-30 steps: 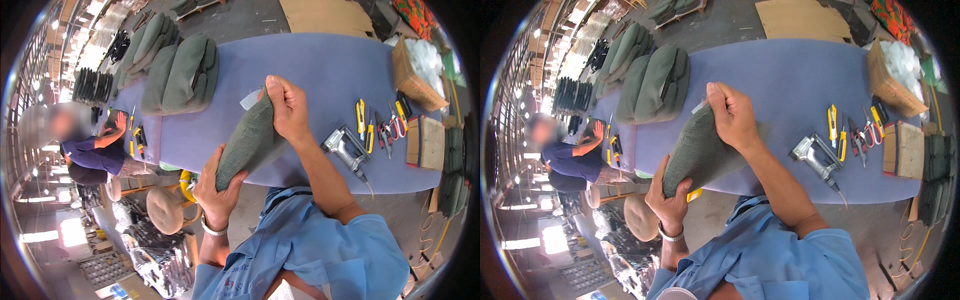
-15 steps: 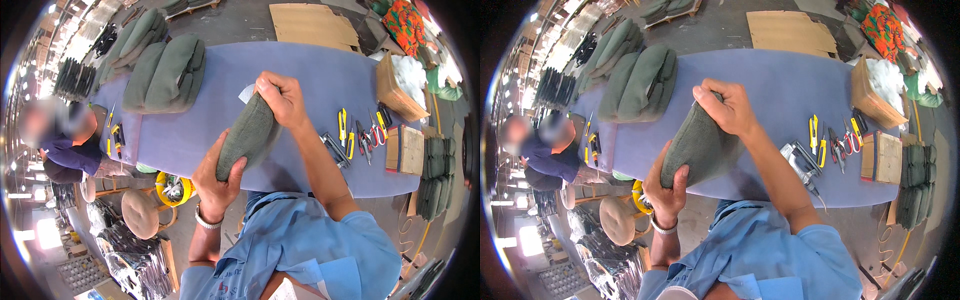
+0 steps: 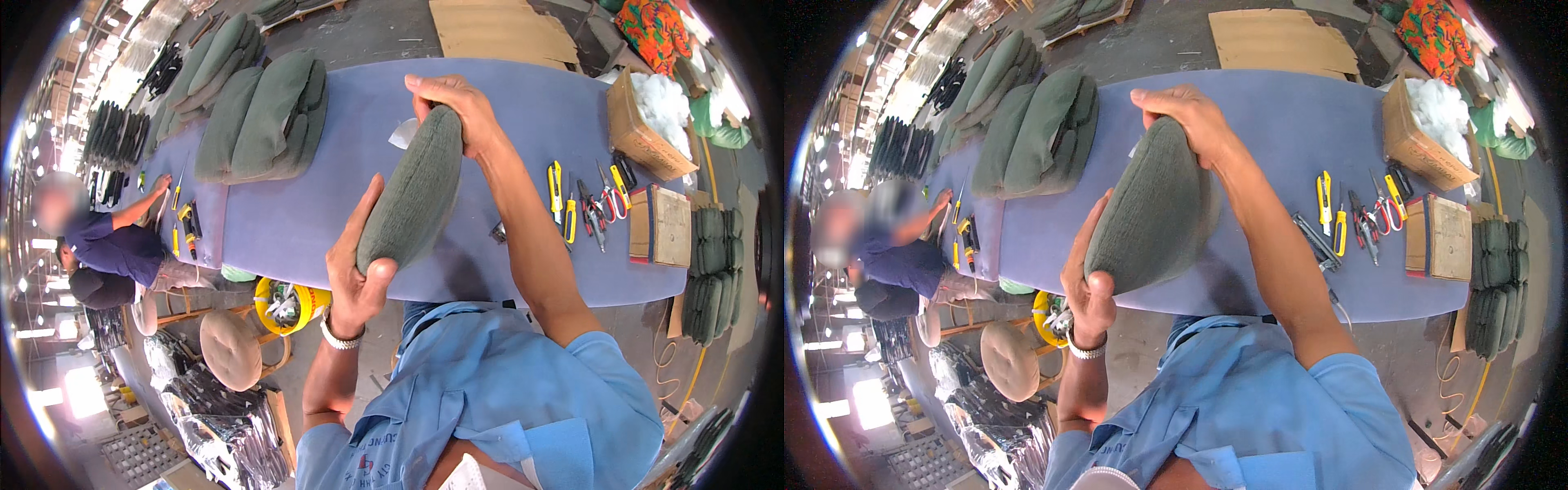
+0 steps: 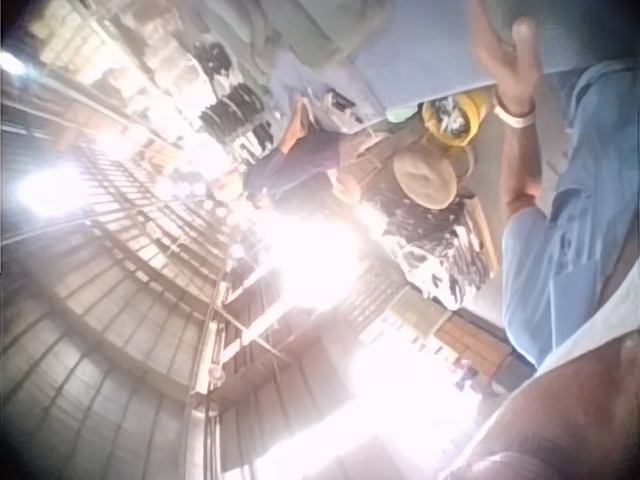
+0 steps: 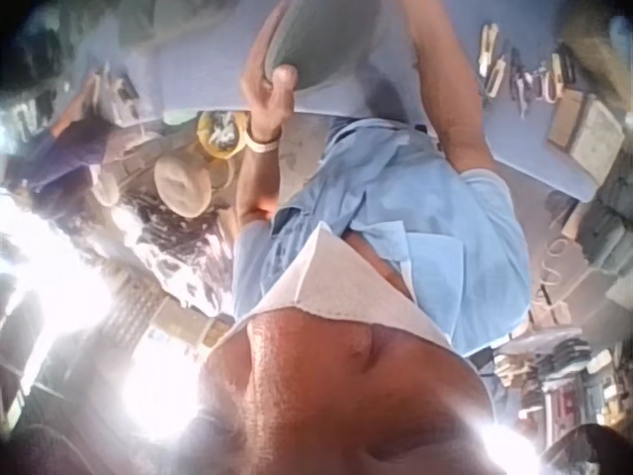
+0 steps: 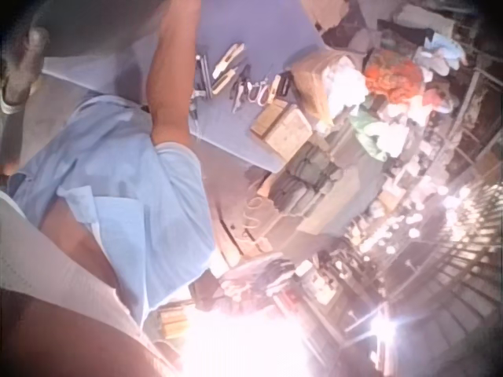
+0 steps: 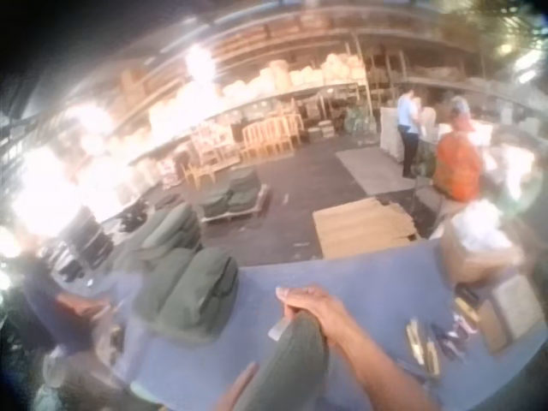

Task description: The person repeatedly picks up green fabric-covered cushions, opens the zipper, and inspects the interior foam. They handle multiple cushions one at a time, turning them over and checking the seams and zipper closure.

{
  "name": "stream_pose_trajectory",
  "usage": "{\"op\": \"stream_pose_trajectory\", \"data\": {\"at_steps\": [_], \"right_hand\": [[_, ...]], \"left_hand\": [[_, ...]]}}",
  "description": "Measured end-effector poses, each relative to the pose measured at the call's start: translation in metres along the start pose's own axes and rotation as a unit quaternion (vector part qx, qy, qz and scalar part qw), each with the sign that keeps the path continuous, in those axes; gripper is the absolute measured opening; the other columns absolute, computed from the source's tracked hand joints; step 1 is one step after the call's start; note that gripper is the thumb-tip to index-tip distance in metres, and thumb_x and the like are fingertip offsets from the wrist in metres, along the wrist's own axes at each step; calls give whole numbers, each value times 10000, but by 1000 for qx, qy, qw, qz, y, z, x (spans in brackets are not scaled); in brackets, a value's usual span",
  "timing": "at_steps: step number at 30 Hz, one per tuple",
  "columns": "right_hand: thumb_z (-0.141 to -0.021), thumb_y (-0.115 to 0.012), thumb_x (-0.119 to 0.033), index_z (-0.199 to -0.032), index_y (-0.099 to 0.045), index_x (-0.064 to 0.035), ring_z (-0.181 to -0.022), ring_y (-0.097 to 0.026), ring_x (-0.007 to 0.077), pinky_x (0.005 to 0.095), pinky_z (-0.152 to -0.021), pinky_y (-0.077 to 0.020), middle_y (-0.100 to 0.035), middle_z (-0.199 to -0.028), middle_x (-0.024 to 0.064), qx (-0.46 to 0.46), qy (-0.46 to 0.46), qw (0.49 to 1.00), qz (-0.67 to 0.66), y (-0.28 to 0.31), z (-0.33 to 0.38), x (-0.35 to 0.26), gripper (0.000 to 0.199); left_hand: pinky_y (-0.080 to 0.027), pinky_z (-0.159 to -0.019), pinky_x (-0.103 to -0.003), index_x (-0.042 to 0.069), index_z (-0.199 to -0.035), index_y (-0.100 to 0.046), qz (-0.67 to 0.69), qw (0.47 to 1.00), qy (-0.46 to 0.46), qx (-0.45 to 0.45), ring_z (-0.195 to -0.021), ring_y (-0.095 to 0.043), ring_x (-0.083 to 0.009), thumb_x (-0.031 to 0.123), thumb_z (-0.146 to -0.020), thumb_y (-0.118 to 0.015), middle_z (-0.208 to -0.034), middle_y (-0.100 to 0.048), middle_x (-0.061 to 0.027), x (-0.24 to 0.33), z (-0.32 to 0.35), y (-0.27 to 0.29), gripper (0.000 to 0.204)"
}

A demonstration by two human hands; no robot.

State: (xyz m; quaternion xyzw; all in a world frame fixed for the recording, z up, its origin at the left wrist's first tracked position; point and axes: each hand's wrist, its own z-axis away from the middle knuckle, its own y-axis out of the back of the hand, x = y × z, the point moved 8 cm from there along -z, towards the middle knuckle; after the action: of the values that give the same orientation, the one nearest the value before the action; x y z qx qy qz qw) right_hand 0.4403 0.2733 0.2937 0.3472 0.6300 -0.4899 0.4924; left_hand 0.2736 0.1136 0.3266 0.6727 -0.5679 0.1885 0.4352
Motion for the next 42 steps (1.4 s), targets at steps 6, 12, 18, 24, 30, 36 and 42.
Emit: {"op": "stream_pose_trajectory", "data": {"at_steps": [6, 12, 18, 24, 30, 36, 42], "right_hand": [[-949, -643, -488, -604, -592, -50, -433, -518, 158, 293, -459, -423, -541, -528, 66, 16, 5, 1000, 10, 16, 3, 1, 560], [-973, -617, -519, -626, -626, -56, -511, -554, 119, 285, -515, -440, -560, -550, 41, -27, 8, 999, 42, -32, 18, -5, 579], [-1020, -553, -479, -750, -686, -23, -610, -616, 177, 363, -610, -472, -644, -630, 82, -39, 56, 987, 148, -103, 35, -1, 547], [-1051, -585, -338, -901, -668, -22, -681, -607, 90, 280, -644, -489, -640, -709, 25, -67, 92, 990, 87, -135, 44, 4, 359], [-1046, -599, -196, -1031, -632, -36, -907, -634, 108, 280, -831, -517, -666, -1041, 55, -51, 145, 987, -45, -101, 68, 28, 164], [-894, -762, -194, -951, -650, 6, -1072, -655, 281, 376, -918, -510, -662, -1166, 160, -49, 228, 970, 64, -88, 98, 12, 237], [-945, -708, -174, -926, -637, 15, -1109, -619, 228, 363, -949, -497, -623, -1267, 150, -69, 241, 968, -6, -81, 96, 3, 202]], "left_hand": [[-496, -1058, -424, -81, -1485, -434, -87, 995, 16, -50, -1326, -574, -420, 168, -894, -761, -1469, -513, -322, 14, 6, -24, 720], [-476, -1085, -436, -66, -1518, -386, -127, 987, 18, -96, -1327, -575, -409, 127, -850, -783, -1463, -538, -287, 18, 29, 20, 800], [-567, -911, -421, -7, -1487, -457, -304, 941, 93, -112, -1141, -677, -405, 168, -825, -839, -1316, -643, -250, 51, 12, 58, 784], [-582, -811, -391, -6, -1308, -609, -338, 937, 74, -45, -979, -736, -351, 214, -866, -818, -1137, -724, -208, 56, 0, 49, 536], [-589, -771, -374, -16, -1210, -656, -338, 938, 67, -36, -921, -748, -345, 225, -884, -809, -1084, -740, -194, 49, -3, 56, 432], [-576, -874, -382, -19, -1267, -655, -271, 957, 66, -81, -1034, -733, -343, 139, -904, -766, -1189, -720, -209, 45, -17, 48, 410], [-580, -875, -391, -29, -1263, -663, -277, 954, -6, -113, -1036, -729, -346, 143, -902, -766, -1170, -721, -214, 48, -33, 29, 413]]}}
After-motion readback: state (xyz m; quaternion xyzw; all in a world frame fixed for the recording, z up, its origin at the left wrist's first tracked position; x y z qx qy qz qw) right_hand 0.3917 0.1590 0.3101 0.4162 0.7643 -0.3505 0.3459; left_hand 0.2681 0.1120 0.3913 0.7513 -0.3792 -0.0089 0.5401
